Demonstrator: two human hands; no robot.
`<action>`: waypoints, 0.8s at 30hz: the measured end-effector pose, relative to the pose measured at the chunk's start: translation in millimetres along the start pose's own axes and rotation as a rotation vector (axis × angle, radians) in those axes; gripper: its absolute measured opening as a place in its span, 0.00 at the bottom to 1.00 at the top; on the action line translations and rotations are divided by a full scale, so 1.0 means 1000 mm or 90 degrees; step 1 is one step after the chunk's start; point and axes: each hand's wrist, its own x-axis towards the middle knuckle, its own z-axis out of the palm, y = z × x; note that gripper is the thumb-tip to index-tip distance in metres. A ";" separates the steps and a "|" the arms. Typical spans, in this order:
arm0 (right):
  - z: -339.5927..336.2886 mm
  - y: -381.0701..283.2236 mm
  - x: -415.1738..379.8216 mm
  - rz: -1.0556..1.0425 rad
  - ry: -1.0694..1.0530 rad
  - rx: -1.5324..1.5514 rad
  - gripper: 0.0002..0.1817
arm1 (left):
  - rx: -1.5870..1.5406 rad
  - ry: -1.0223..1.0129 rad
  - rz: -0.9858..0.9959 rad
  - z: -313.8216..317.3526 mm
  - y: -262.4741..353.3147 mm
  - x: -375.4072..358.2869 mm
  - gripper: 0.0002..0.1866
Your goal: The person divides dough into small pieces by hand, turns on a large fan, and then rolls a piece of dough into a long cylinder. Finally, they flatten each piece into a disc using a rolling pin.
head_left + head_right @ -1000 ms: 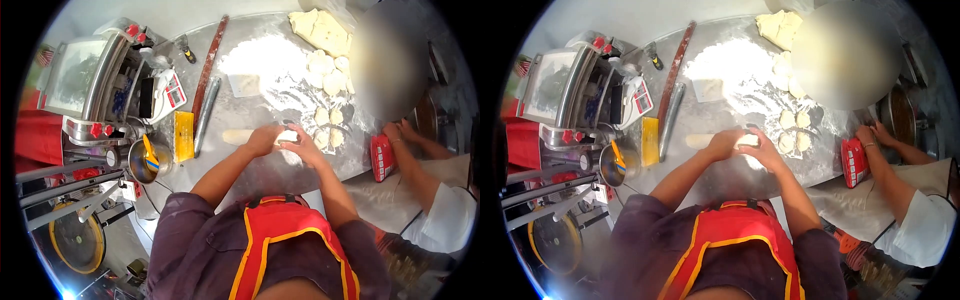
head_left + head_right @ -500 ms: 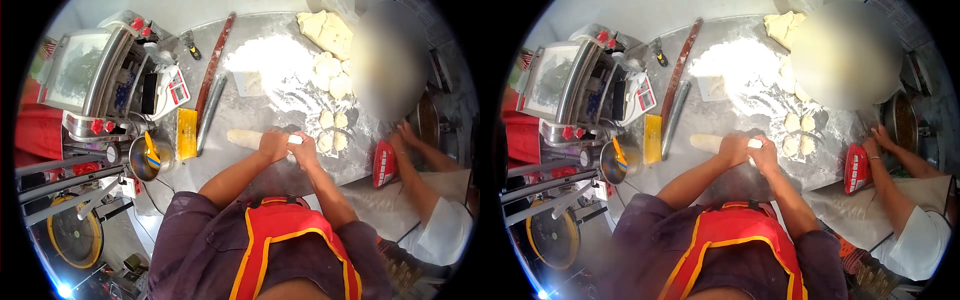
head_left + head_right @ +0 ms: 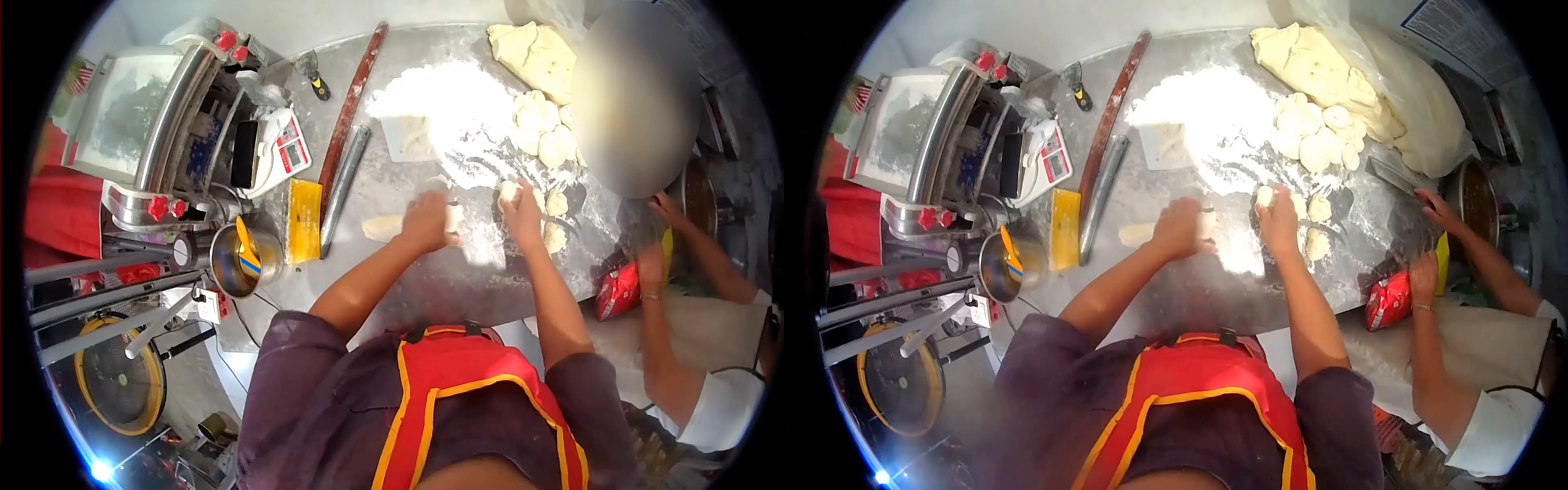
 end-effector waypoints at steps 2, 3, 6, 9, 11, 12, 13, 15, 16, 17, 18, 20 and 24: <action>0.002 -0.010 0.004 0.012 -0.082 -0.140 0.27 | 0.076 0.015 0.022 -0.005 -0.004 -0.006 0.32; -0.002 -0.015 0.004 0.041 -0.127 -0.152 0.27 | 0.091 0.007 0.035 -0.003 -0.009 -0.011 0.31; -0.018 -0.044 -0.009 -0.146 0.025 -0.241 0.27 | 0.043 -0.003 0.088 0.002 -0.017 -0.015 0.28; -0.015 -0.057 -0.042 0.079 -0.227 0.204 0.30 | -0.091 -0.027 0.157 0.015 -0.018 -0.016 0.27; -0.008 -0.052 -0.052 0.203 -0.337 0.428 0.30 | -0.147 -0.050 0.173 0.016 -0.010 -0.016 0.26; -0.006 -0.050 -0.055 0.239 -0.371 0.484 0.30 | -0.153 -0.064 0.164 0.013 -0.001 -0.017 0.26; -0.004 -0.048 -0.056 0.275 -0.407 0.541 0.30 | -0.158 -0.078 0.153 0.011 0.006 -0.017 0.26; 0.003 -0.048 -0.064 0.266 -0.349 0.517 0.28 | -0.132 -0.097 0.110 0.011 0.014 -0.019 0.26; 0.006 -0.049 -0.067 0.261 -0.319 0.504 0.26 | -0.119 -0.104 0.090 0.012 0.018 -0.019 0.26; 0.006 -0.054 -0.069 0.246 -0.292 0.429 0.24 | -0.110 -0.079 0.095 0.016 0.019 -0.018 0.24; 0.005 -0.060 -0.071 0.231 -0.264 0.354 0.22 | -0.102 -0.054 0.100 0.023 0.020 -0.018 0.23; 0.005 -0.065 -0.073 0.203 -0.213 0.253 0.19 | -0.091 -0.020 0.101 0.030 0.023 -0.018 0.20; 0.018 -0.050 -0.077 0.238 -0.150 0.292 0.16 | -0.047 -0.051 0.078 0.037 0.032 -0.017 0.13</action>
